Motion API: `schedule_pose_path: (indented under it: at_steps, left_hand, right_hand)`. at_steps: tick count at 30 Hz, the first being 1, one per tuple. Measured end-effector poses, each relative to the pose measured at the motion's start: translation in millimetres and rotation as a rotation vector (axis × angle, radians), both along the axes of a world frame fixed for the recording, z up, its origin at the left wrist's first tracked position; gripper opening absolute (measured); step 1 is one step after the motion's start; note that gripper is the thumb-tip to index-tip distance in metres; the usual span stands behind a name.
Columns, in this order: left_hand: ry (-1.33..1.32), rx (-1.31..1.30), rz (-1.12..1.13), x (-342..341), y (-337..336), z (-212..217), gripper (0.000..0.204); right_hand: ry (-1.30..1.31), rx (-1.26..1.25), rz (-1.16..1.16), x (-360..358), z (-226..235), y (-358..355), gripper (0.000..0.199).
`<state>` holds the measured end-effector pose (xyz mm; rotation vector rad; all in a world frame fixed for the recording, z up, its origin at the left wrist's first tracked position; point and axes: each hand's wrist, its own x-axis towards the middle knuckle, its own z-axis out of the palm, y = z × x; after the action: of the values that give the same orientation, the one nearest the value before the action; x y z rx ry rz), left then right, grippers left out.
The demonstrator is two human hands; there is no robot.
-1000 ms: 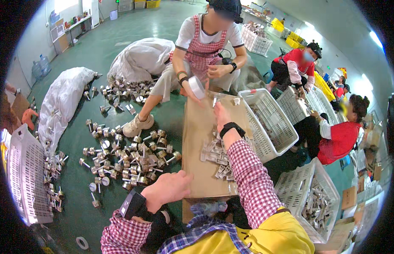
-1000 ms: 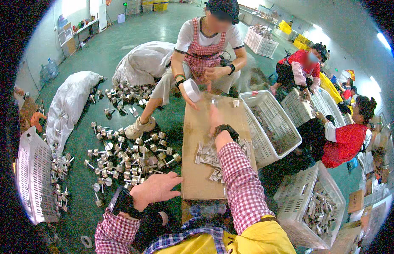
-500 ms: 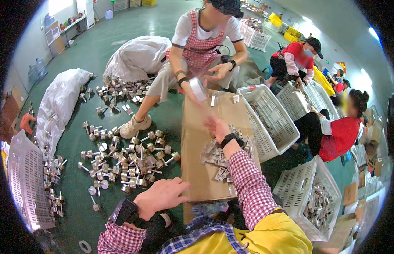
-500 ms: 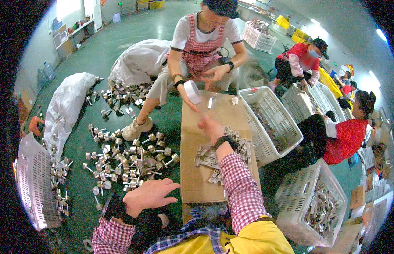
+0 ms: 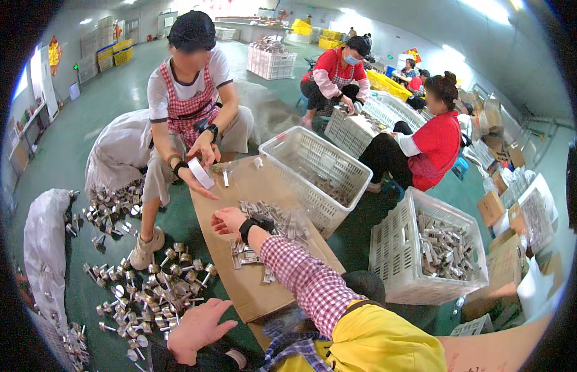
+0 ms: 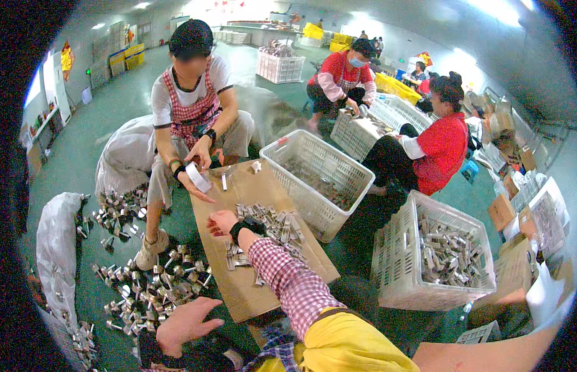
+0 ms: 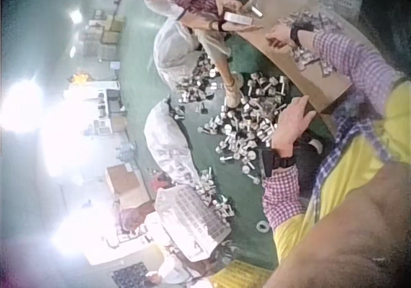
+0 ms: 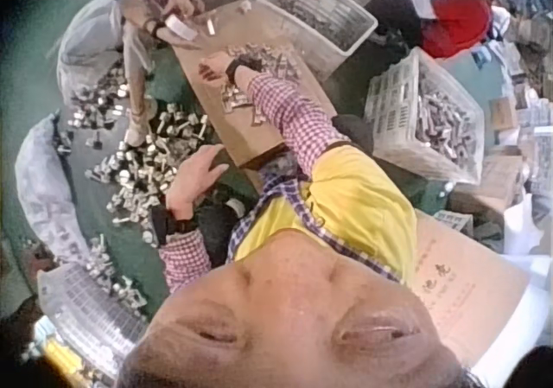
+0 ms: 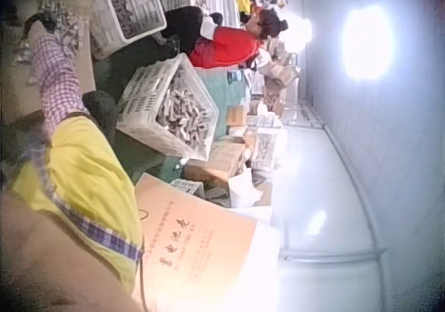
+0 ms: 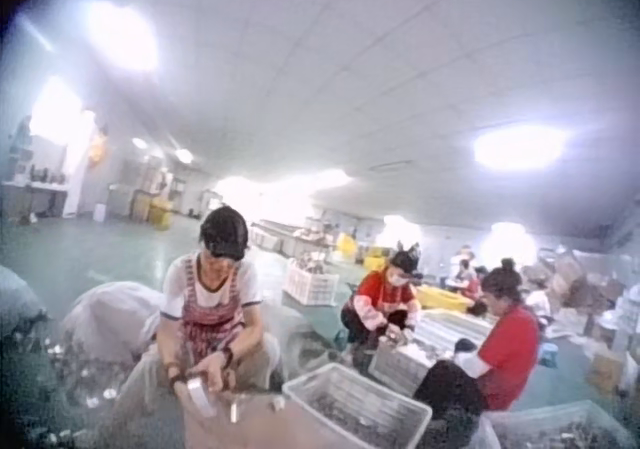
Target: Assembling metal clips into a clear plastic component housing.
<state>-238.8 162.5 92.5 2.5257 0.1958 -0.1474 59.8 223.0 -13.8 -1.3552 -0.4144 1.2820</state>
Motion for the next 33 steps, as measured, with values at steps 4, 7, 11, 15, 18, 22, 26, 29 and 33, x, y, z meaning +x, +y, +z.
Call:
schedule_pose_path:
  at_steps: [4,7,11,15,18,22,26,29,33]
  left_hand:
    - [-0.009,0.021,0.002,-1,-1,-1,0.046]
    - [-0.001,0.026,0.001,-1,-1,-3,0.046]
    - [0.051,0.019,0.041,-5,-4,2,0.048]
    - [0.083,0.011,0.042,-2,-8,-4,0.049]
    - [0.076,0.019,0.062,-12,-5,-18,0.051]
    - [0.198,0.060,0.067,-20,-3,-18,0.051]
    - [0.073,-0.034,0.058,-11,4,-34,0.051]
    - [0.144,0.025,0.117,-21,8,-38,0.052]
    - [0.176,0.051,0.149,-32,6,-41,0.052]
  right_hand:
    - [-0.104,0.094,-0.021,-11,6,-3,0.020]
    - [-0.159,0.217,-0.112,-25,7,-12,0.020]
    - [-0.133,0.317,-0.212,-54,19,-31,0.020]
    - [-0.129,0.309,-0.194,-68,17,-72,0.021]
    - [-0.171,0.282,-0.163,-93,21,-103,0.022]
    - [-0.096,0.252,-0.122,-132,15,-138,0.021]
    - [-0.094,0.262,-0.150,-148,5,-191,0.024]
    - [-0.145,0.180,-0.043,-176,-12,-223,0.024]
    - [-0.034,0.067,-0.094,-200,-32,-253,0.026]
